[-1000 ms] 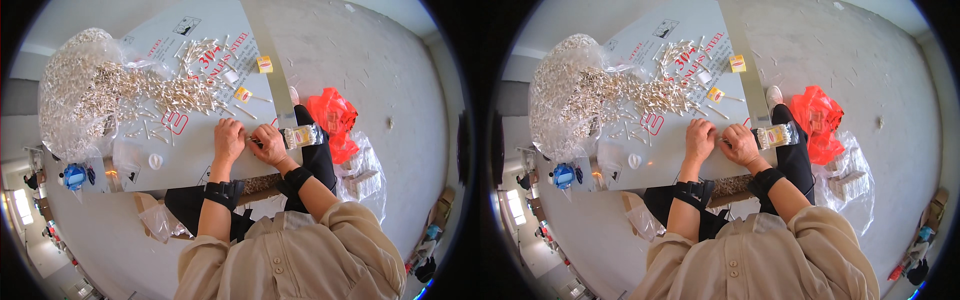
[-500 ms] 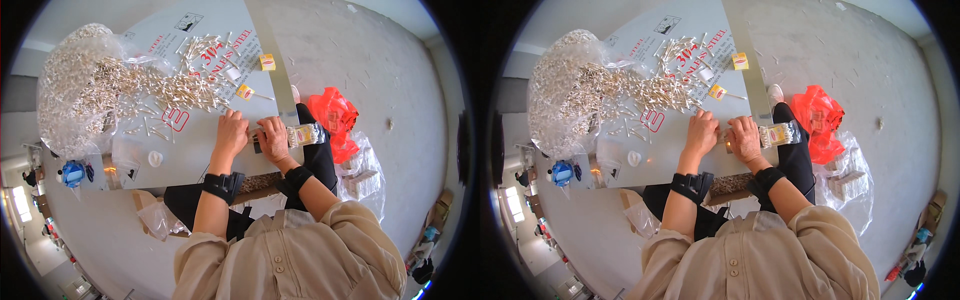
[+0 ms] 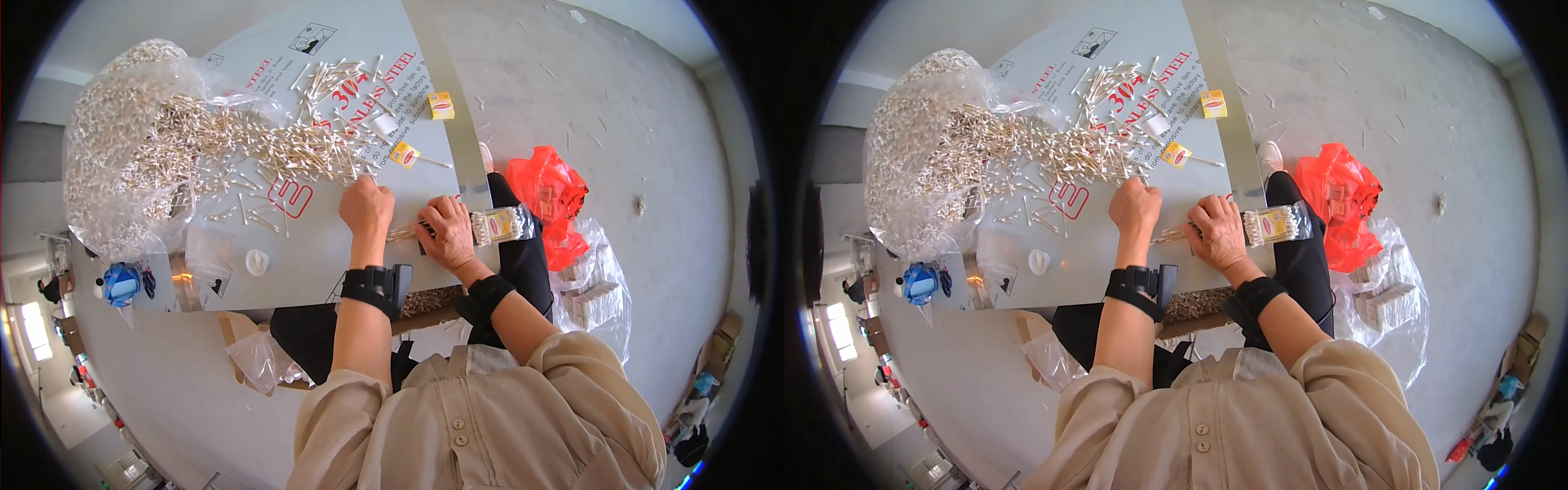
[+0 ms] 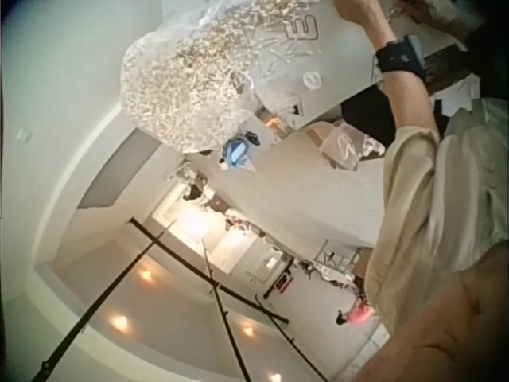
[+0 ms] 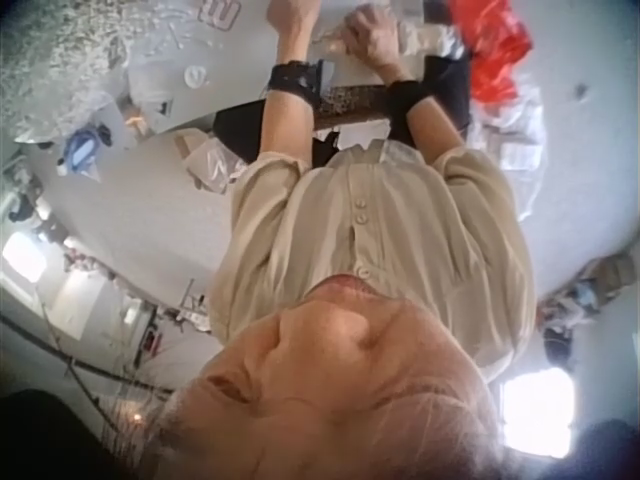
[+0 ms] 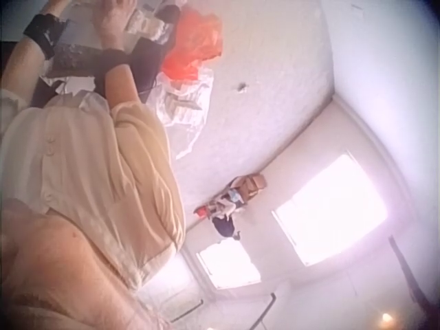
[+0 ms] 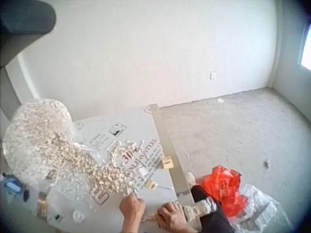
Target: Packaging cotton swabs into small plastic bags.
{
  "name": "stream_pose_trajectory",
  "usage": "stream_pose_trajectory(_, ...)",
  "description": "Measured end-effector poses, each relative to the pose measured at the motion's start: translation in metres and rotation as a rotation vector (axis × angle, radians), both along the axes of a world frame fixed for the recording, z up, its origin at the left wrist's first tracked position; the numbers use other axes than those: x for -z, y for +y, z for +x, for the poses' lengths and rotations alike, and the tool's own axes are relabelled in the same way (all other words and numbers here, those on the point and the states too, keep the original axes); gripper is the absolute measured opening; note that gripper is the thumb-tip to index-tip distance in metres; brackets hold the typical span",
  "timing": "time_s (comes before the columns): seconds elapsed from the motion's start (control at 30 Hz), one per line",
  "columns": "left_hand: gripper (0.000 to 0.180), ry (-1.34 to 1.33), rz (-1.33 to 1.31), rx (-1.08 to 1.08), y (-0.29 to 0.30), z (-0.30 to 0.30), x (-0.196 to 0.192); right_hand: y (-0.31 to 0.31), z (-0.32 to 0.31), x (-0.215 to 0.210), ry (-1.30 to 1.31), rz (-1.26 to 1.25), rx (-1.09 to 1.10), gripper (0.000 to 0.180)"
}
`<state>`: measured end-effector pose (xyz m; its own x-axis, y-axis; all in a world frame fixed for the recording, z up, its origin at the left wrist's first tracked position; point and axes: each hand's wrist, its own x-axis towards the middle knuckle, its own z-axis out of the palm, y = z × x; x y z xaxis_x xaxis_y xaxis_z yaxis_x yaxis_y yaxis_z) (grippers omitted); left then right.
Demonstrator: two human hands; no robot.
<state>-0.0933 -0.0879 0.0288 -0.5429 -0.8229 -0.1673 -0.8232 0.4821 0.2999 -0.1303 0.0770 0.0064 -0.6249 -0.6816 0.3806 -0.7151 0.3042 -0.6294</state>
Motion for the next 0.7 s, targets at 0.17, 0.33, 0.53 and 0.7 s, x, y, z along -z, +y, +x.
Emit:
stream_pose_trajectory(0.17, 0.014, 0.002, 0.075, 0.238, 0.010, 0.036, -0.009, 0.002, -0.003, 0.000, -0.002, 0.009, -0.007, 0.017)
stream_pose_trajectory(0.33, 0.007, 0.359, 0.075, 0.335, -0.013, 0.036, -0.003, 0.002, -0.003, -0.002, -0.014, 0.016, -0.009, 0.016)
stream_pose_trajectory(0.53, 0.010, 0.392, -0.374, 0.642, -0.055, 0.001, -0.006, 0.002, -0.003, -0.001, -0.023, -0.006, -0.011, 0.015)
stream_pose_trajectory(0.7, 0.003, 0.353, -0.262, 0.754, -0.053, -0.008, 0.001, 0.000, -0.002, -0.004, -0.037, 0.008, -0.017, 0.016)
